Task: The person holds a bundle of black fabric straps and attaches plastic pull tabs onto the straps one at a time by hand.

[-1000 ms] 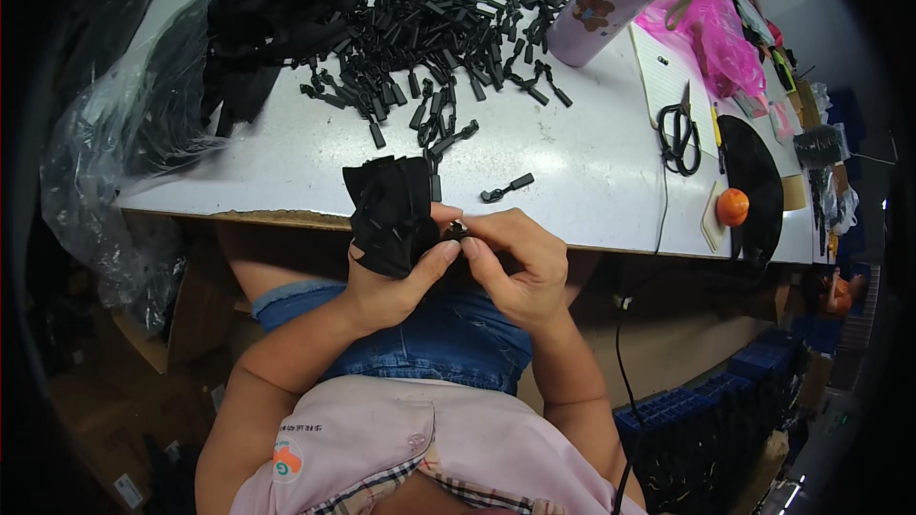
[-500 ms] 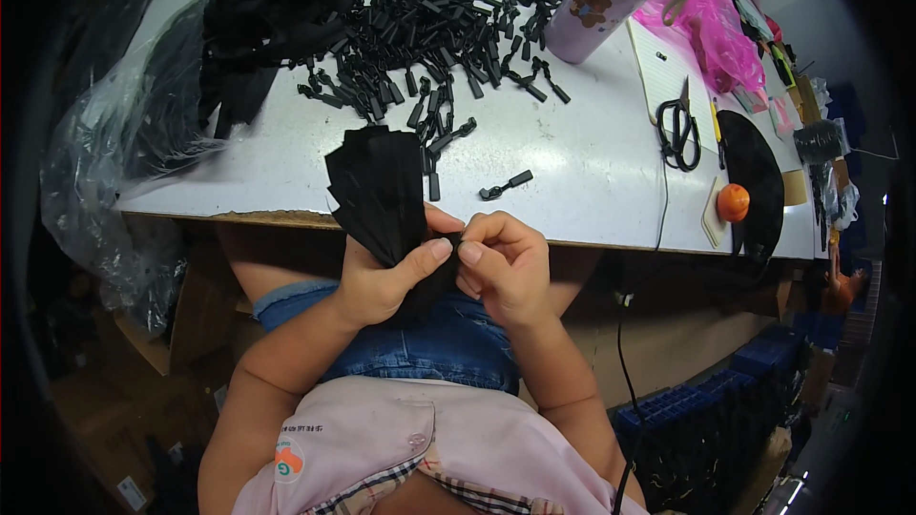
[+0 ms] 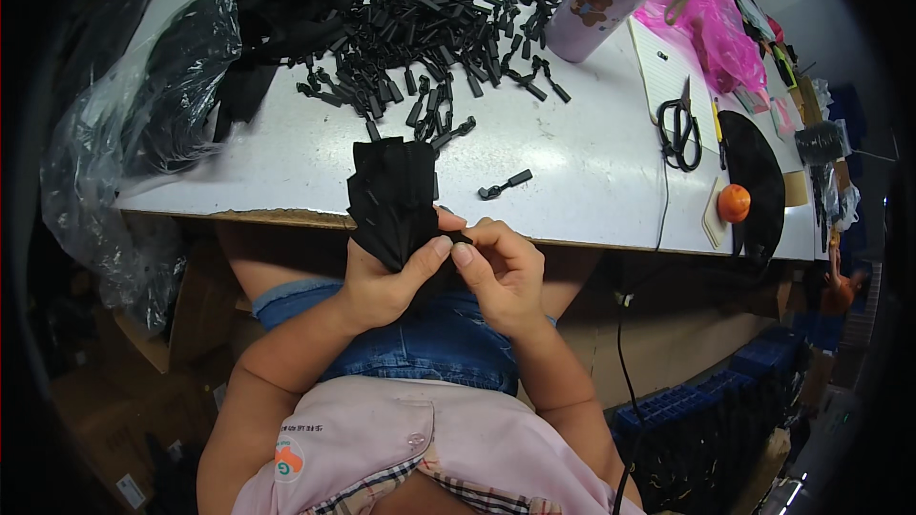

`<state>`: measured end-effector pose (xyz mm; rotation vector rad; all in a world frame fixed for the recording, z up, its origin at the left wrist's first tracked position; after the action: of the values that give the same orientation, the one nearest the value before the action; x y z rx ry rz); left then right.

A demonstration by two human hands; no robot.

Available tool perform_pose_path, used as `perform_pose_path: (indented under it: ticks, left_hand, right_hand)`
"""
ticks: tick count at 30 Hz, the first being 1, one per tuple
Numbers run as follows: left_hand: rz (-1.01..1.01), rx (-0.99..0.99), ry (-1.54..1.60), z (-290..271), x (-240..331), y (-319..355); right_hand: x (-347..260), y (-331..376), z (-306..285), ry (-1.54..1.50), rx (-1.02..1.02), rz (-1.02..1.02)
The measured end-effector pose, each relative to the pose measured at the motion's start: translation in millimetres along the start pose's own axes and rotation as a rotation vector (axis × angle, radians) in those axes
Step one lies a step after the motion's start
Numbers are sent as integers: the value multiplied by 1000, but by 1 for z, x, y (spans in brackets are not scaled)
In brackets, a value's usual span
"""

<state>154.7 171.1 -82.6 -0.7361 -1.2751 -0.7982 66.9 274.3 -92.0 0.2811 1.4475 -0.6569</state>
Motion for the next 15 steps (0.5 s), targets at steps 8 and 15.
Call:
perform_pose_path:
  ticks: [8,15]
  left_hand:
    - [-75,-99,4,-5,4,-1]
    - [-150,-86,43,-10,6,-1]
  right_hand:
    - [-1,2,-2,-96,-3,67]
    - [-13,-4,0,347,76,-369]
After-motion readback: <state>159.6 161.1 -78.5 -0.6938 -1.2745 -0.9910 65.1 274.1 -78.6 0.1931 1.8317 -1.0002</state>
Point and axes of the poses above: each hand's wrist, its own y-axis away from the middle knuckle, its own z-axis out of the palm, x = y × z, the point moved 2 cm from there along -y, towards the middle knuckle, and after that the axes turned 6 degrees about -z, right-handed, at the moved point
